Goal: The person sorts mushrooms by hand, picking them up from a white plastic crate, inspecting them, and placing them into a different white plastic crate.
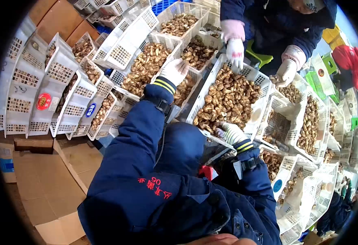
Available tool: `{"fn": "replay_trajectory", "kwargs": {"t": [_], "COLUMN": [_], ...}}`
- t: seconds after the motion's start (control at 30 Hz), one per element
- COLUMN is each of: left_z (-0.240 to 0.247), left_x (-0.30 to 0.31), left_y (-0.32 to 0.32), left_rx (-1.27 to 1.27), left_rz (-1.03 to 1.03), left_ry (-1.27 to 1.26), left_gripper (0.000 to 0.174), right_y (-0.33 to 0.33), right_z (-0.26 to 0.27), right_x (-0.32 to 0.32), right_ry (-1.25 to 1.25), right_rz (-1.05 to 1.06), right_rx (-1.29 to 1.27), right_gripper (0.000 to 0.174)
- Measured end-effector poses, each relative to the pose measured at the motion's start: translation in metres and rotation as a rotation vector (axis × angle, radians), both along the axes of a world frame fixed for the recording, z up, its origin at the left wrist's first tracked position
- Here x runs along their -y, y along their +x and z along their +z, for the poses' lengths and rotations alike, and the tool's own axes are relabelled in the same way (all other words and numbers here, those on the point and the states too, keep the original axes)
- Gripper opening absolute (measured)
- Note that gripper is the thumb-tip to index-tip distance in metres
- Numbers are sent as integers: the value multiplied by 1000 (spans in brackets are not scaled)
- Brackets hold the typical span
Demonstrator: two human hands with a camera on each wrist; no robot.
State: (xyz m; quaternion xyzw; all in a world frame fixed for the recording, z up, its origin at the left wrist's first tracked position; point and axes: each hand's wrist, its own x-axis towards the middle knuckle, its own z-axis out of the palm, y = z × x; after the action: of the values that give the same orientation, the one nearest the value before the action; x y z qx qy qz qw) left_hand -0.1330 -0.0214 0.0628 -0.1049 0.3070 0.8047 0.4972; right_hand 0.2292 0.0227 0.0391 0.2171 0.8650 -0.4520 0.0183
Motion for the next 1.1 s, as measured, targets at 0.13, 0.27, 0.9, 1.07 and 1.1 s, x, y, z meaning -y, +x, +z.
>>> {"fn": "replay_trajectory", "kwargs": {"t": [0.13, 0.27, 0.9, 1.07, 1.1], "left_z": [43, 59, -71, -100, -98], "left_x": [-12, -2, 73, 82, 86], "left_y": [40, 64, -35, -46, -45], "left_rx": [74, 52, 167, 184, 187], "left_rz": [128, 104, 89, 54, 58], "left_ry": [104, 181, 86, 50, 76], "left_gripper": [14, 12, 18, 19, 18], "right_y": [7, 14, -19, -25, -25], "right_z": [3, -5, -71, -90, -98], "right_x": [0, -4, 8, 8, 6], "right_ry": [-30, 76, 73, 108, -70], "right_rz": [-19, -64, 123, 172, 69], "right_rx": [3, 70, 470, 451, 566], "right_gripper": [30, 33, 41, 38, 38]}}
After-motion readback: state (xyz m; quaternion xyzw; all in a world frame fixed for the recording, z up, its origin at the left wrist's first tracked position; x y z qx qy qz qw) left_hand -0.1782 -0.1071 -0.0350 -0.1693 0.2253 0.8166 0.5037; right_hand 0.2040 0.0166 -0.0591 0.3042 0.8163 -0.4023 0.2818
